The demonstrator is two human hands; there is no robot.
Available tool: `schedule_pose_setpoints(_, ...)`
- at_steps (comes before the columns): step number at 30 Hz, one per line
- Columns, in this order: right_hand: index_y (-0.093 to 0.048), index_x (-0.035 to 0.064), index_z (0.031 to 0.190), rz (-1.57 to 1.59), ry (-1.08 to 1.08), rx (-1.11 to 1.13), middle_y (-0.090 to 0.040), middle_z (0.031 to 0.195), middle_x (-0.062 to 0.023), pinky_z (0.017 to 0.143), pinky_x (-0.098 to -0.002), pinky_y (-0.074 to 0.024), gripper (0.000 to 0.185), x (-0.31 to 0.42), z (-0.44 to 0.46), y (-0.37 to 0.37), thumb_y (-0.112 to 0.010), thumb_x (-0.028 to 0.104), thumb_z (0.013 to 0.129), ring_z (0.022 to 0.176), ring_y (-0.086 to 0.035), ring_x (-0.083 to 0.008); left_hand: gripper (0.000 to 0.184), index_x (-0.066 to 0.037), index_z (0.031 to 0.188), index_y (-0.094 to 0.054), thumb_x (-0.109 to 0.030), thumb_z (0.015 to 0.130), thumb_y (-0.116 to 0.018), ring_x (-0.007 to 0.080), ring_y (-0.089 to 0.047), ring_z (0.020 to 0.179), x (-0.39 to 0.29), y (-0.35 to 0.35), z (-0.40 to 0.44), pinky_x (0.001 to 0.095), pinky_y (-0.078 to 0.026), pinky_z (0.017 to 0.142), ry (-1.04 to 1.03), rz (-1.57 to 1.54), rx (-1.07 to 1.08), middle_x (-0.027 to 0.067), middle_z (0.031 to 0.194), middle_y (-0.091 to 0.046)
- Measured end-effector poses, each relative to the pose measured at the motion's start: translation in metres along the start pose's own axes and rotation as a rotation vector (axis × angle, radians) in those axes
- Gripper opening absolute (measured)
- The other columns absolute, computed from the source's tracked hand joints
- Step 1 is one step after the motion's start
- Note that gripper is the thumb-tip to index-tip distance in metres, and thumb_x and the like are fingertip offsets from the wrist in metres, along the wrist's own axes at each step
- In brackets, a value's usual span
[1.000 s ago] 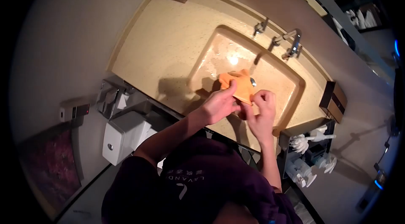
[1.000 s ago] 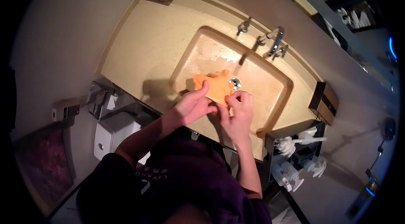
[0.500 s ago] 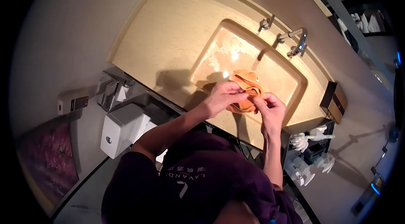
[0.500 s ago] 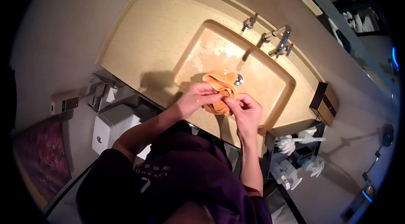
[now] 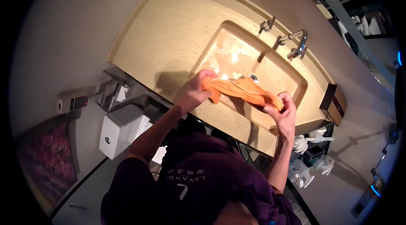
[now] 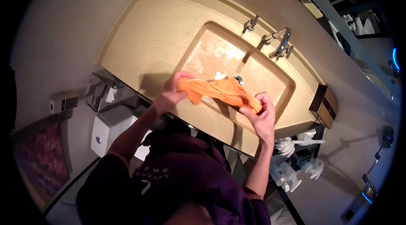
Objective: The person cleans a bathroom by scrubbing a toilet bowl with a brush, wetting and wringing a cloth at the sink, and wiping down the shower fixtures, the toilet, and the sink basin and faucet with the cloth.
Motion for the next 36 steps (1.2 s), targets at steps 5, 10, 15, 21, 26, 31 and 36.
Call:
schedule_pose_setpoints(5, -0.064, 0.0032, 0.105, -0.851, 0.224, -0.266, -0.057, 0.089, -0.0109, 0.073, -0.0346, -0.0512, 0.040, -0.005, 0.002, 0.001, -0.065, -0.016, 0.071, 0.083, -0.059, -0.0242, 0.039, -0.005, 0.115, -0.061, 0.004, 0.077, -0.062, 0.0235, -0.062, 0.096, 0.004, 0.042, -0.021, 0.0358, -0.051, 0.084, -0.231, 0.321, -0.440, 0.0105, 0.105, -0.061)
schedule_pose_setpoints(10, -0.071, 0.0068, 0.102, -1.032, 0.435, -0.516, -0.054, 0.089, -0.0122, 0.072, -0.0372, -0.0481, 0.032, 0.028, -0.001, -0.028, -0.070, -0.004, 0.071, 0.086, -0.055, -0.0277, 0.017, -0.007, 0.095, -0.064, -0.004, 0.079, -0.067, 0.0385, -0.058, 0.082, -0.025, 0.090, -0.052, 0.0516, -0.049, 0.071, -0.509, 1.155, -1.051, 0.0149, 0.090, -0.056)
schedule_pose_setpoints(15, -0.064, 0.0080, 0.110, -0.503, 0.083, -0.301, -0.064, 0.064, -0.0089, 0.055, -0.0325, -0.0508, 0.020, -0.021, 0.021, -0.092, -0.066, 0.007, 0.090, 0.056, -0.064, -0.0173, 0.011, -0.006, 0.088, -0.057, -0.011, 0.091, -0.066, 0.0264, -0.060, 0.067, 0.086, 0.182, -0.037, 0.0387, -0.052, 0.069, 0.196, -0.029, -0.956, 0.0087, 0.071, -0.056)
schedule_pose_setpoints(21, -0.058, 0.0030, 0.110, 0.422, -0.024, -0.169, -0.057, 0.082, 0.0049, 0.059, -0.0165, -0.0372, 0.015, -0.051, 0.047, -0.173, -0.060, -0.003, 0.097, 0.068, -0.048, -0.0003, 0.036, -0.002, 0.117, -0.053, -0.032, 0.100, -0.061, 0.0249, -0.063, 0.098, 0.090, 0.184, 0.032, 0.0362, -0.053, 0.088, -0.259, -0.351, -1.026, 0.0162, 0.112, -0.063)
schedule_pose_setpoints(26, -0.062, 0.0014, 0.112, 0.589, -0.094, -0.254, -0.067, 0.090, -0.0028, 0.072, -0.0199, -0.0468, 0.020, -0.067, 0.086, -0.180, -0.066, -0.004, 0.093, 0.082, -0.062, -0.0069, 0.073, 0.005, 0.152, -0.034, -0.039, 0.097, -0.055, 0.0444, -0.009, 0.154, 0.078, 0.170, 0.150, 0.0595, -0.005, 0.123, -0.039, 1.052, -0.958, 0.0313, 0.160, -0.025)
schedule_pose_setpoints(31, -0.063, 0.0013, 0.110, 1.586, -0.465, -0.474, -0.072, 0.099, -0.0133, 0.082, -0.0319, -0.0576, 0.020, -0.072, 0.112, -0.142, -0.070, 0.012, 0.094, 0.083, -0.069, -0.0236, 0.076, 0.006, 0.152, -0.034, -0.043, 0.097, -0.051, 0.0510, -0.005, 0.153, 0.032, 0.077, 0.258, 0.0615, 0.002, 0.122, -0.494, 1.462, -0.874, 0.0309, 0.162, -0.024)
schedule_pose_setpoints(36, -0.066, 0.0039, 0.109, 2.064, -0.381, -0.457, -0.074, 0.101, -0.0104, 0.082, -0.0339, -0.0584, 0.025, -0.158, 0.110, -0.106, -0.068, 0.025, 0.097, 0.087, -0.069, -0.0228, 0.081, 0.009, 0.152, -0.032, -0.046, 0.096, -0.052, 0.0478, -0.005, 0.153, -0.020, -0.029, 0.338, 0.0569, 0.004, 0.124, -0.389, 1.096, -0.516, 0.0342, 0.161, -0.022)
Point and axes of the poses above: each hand's wrist, its own z-axis towards the middle knuckle, its own y-axis out of the back of the hand, x = y × z, the point moved 5 cm from there along z, towards the middle knuckle
